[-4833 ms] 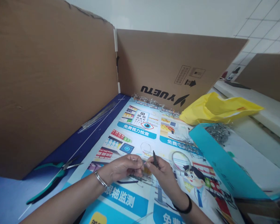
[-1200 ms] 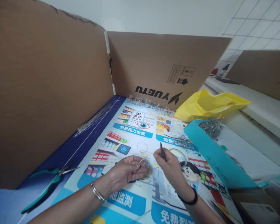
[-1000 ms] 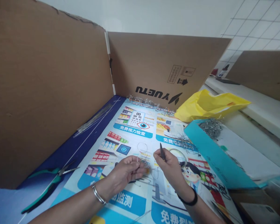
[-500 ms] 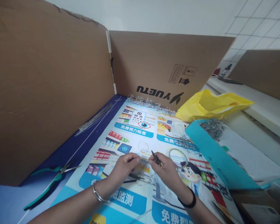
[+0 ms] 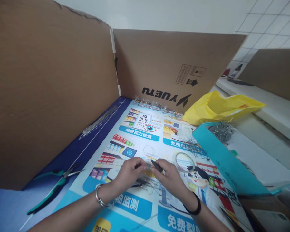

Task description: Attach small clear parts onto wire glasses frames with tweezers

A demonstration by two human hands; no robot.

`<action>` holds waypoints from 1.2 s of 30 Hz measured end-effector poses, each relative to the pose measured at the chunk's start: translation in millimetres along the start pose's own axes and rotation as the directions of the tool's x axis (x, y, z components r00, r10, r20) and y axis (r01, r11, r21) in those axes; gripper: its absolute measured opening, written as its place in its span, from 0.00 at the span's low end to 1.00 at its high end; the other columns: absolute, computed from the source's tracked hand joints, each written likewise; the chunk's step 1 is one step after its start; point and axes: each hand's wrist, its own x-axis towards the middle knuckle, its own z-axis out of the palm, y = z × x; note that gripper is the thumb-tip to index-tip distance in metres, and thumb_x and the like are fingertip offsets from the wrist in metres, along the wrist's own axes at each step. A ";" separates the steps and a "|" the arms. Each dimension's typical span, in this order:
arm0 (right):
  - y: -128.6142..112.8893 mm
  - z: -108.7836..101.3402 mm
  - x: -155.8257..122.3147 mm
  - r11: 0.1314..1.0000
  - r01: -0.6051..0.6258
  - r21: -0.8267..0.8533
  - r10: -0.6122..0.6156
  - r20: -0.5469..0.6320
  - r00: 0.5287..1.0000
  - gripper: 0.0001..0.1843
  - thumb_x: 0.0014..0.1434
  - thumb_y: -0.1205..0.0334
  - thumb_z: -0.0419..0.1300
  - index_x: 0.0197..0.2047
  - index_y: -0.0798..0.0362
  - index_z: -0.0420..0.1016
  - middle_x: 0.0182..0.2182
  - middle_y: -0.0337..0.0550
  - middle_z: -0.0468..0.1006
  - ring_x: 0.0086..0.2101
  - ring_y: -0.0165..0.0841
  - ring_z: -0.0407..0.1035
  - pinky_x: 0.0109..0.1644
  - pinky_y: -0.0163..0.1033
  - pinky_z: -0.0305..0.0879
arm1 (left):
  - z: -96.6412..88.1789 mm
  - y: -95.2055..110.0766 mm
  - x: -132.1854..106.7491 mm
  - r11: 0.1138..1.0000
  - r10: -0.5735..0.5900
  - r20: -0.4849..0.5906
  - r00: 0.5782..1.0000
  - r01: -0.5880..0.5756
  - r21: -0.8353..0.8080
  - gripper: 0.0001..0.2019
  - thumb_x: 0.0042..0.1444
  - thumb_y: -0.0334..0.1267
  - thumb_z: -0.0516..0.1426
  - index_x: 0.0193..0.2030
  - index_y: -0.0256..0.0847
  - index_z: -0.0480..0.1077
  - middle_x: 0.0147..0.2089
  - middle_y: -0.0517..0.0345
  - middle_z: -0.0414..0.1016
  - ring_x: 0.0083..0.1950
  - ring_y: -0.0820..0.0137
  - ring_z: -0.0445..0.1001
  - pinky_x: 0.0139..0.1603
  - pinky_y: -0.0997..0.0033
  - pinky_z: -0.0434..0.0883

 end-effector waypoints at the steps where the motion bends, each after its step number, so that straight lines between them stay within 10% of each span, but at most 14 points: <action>1: 0.6 0.6 -0.1 1.000 -0.002 -0.001 0.002 0.006 1.000 0.08 0.55 0.61 0.54 0.26 0.52 0.66 0.22 0.36 0.67 0.24 0.28 0.61 0.28 0.33 0.55 | -0.4 -0.5 0.1 0.999 0.022 0.005 1.000 -0.022 0.028 0.06 0.51 0.37 0.56 0.26 0.40 0.70 0.27 0.61 0.70 0.31 0.70 0.66 0.33 0.74 0.60; 10: 1.3 2.5 1.3 0.997 -0.059 0.039 0.057 0.046 0.997 0.09 0.55 0.60 0.54 0.25 0.53 0.66 0.22 0.36 0.67 0.25 0.29 0.62 0.29 0.33 0.55 | -5.7 7.1 -0.4 0.993 0.075 0.110 0.991 -0.084 0.084 0.07 0.53 0.36 0.55 0.28 0.40 0.73 0.30 0.58 0.73 0.35 0.68 0.69 0.37 0.73 0.62; 23: 6.1 -0.6 2.9 0.973 -0.159 0.167 0.157 0.021 0.987 0.07 0.54 0.60 0.55 0.27 0.54 0.68 0.22 0.36 0.68 0.25 0.29 0.62 0.28 0.32 0.57 | -2.1 1.8 -0.7 0.796 -0.208 0.298 0.932 0.338 -0.501 0.16 0.43 0.44 0.65 0.34 0.35 0.69 0.26 0.61 0.68 0.26 0.76 0.64 0.31 0.75 0.62; 36: 0.4 10.4 -1.2 0.976 -0.144 0.165 0.135 0.064 0.989 0.06 0.54 0.63 0.54 0.27 0.53 0.68 0.23 0.35 0.69 0.26 0.28 0.62 0.30 0.32 0.57 | 13.0 -3.0 -5.5 0.840 -0.180 0.078 0.981 0.194 -0.507 0.16 0.57 0.51 0.53 0.30 0.39 0.61 0.22 0.65 0.64 0.24 0.76 0.61 0.27 0.77 0.58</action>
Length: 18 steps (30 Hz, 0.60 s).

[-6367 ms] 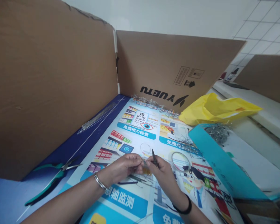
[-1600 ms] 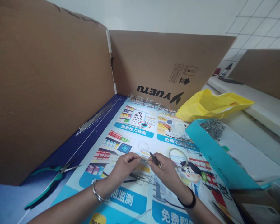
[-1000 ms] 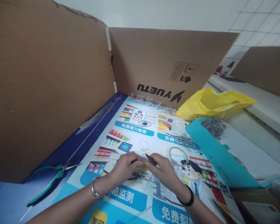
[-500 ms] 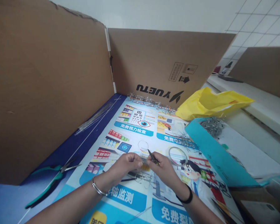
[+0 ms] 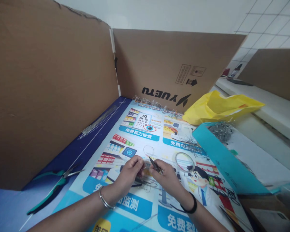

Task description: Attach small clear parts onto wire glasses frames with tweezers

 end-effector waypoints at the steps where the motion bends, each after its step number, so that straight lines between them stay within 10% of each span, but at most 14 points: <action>1: -0.5 1.1 -0.2 1.000 0.000 -0.003 0.000 0.007 1.000 0.06 0.54 0.64 0.54 0.27 0.53 0.67 0.23 0.35 0.69 0.26 0.28 0.62 0.30 0.32 0.57 | 0.0 -1.4 -0.3 1.000 0.018 -0.013 1.000 -0.018 0.025 0.16 0.58 0.50 0.52 0.30 0.40 0.61 0.21 0.65 0.63 0.23 0.76 0.60 0.26 0.77 0.57; 11: -8.0 -21.6 -1.6 0.944 0.175 -0.280 -0.138 0.145 0.980 0.06 0.57 0.61 0.56 0.30 0.53 0.68 0.28 0.38 0.72 0.31 0.31 0.65 0.35 0.33 0.56 | -5.2 -1.4 -2.0 0.941 0.177 -0.050 0.983 -0.154 0.300 0.13 0.60 0.46 0.49 0.31 0.40 0.62 0.20 0.67 0.59 0.23 0.75 0.57 0.27 0.77 0.58; 18: -23.5 -41.1 -9.0 0.679 0.221 -0.700 -0.094 0.216 0.972 0.05 0.58 0.62 0.56 0.31 0.52 0.70 0.29 0.41 0.73 0.34 0.35 0.65 0.37 0.37 0.53 | -4.1 2.3 -4.2 0.902 0.239 -0.056 0.969 -0.200 0.383 0.11 0.60 0.43 0.49 0.30 0.40 0.63 0.22 0.67 0.58 0.25 0.75 0.58 0.29 0.76 0.59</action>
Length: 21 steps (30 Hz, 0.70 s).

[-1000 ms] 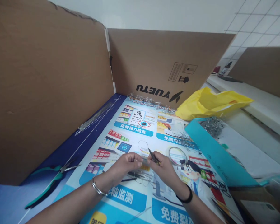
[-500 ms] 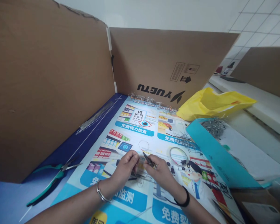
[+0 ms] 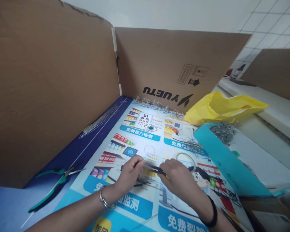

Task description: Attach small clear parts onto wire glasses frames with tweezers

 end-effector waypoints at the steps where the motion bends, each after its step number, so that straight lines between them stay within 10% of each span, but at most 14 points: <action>1: -1.1 0.6 0.0 0.999 0.002 -0.040 -0.002 0.010 1.000 0.05 0.57 0.62 0.56 0.31 0.52 0.71 0.29 0.42 0.73 0.34 0.36 0.65 0.37 0.38 0.52 | 0.0 0.0 -0.3 1.000 0.000 0.000 1.000 0.000 0.007 0.11 0.60 0.43 0.49 0.30 0.40 0.63 0.22 0.67 0.58 0.26 0.75 0.58 0.29 0.76 0.59; 21: -3.9 1.2 -1.1 0.993 0.008 -0.117 -0.007 0.007 1.000 0.03 0.56 0.64 0.58 0.30 0.51 0.70 0.28 0.40 0.73 0.34 0.36 0.64 0.36 0.39 0.48 | -1.6 1.0 -1.2 0.950 0.207 -0.037 0.978 -0.192 0.245 0.09 0.61 0.37 0.48 0.32 0.39 0.65 0.31 0.59 0.68 0.34 0.71 0.66 0.36 0.74 0.64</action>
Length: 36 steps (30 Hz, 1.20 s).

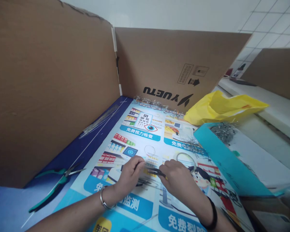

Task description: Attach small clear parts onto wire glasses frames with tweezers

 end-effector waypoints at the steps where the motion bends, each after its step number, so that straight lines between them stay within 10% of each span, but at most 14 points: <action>1: -0.5 0.2 0.2 1.000 -0.001 -0.002 0.001 -0.001 1.000 0.03 0.55 0.64 0.58 0.30 0.51 0.70 0.29 0.40 0.73 0.34 0.36 0.64 0.36 0.39 0.48 | 0.2 -0.9 -0.2 1.000 0.019 0.002 1.000 -0.019 0.015 0.09 0.61 0.37 0.48 0.32 0.39 0.65 0.31 0.59 0.68 0.34 0.71 0.67 0.37 0.74 0.64; 15: -1.6 -3.3 -1.4 0.999 0.030 -0.025 -0.030 0.000 1.000 0.05 0.54 0.68 0.57 0.28 0.51 0.71 0.26 0.40 0.72 0.31 0.34 0.63 0.33 0.38 0.46 | -2.9 -7.8 -1.5 0.950 0.230 0.113 0.966 -0.249 0.190 0.08 0.63 0.36 0.47 0.38 0.41 0.66 0.33 0.56 0.71 0.35 0.71 0.69 0.37 0.73 0.66; 28: 4.1 -6.5 -4.1 1.000 0.016 0.003 -0.016 -0.012 1.000 0.06 0.57 0.64 0.56 0.29 0.51 0.71 0.26 0.40 0.72 0.31 0.34 0.65 0.33 0.37 0.48 | -7.5 1.1 -2.8 0.982 0.052 0.122 0.991 -0.074 0.175 0.11 0.64 0.39 0.42 0.35 0.42 0.61 0.29 0.61 0.67 0.30 0.72 0.66 0.32 0.73 0.62; 36: 1.6 13.8 8.0 0.868 -0.101 0.486 0.120 -0.009 0.993 0.10 0.58 0.61 0.53 0.27 0.53 0.70 0.25 0.38 0.72 0.28 0.30 0.66 0.31 0.32 0.55 | -7.5 2.6 -1.3 0.992 0.012 0.015 1.000 -0.014 0.127 0.12 0.64 0.40 0.42 0.32 0.42 0.60 0.29 0.61 0.65 0.31 0.71 0.66 0.34 0.72 0.62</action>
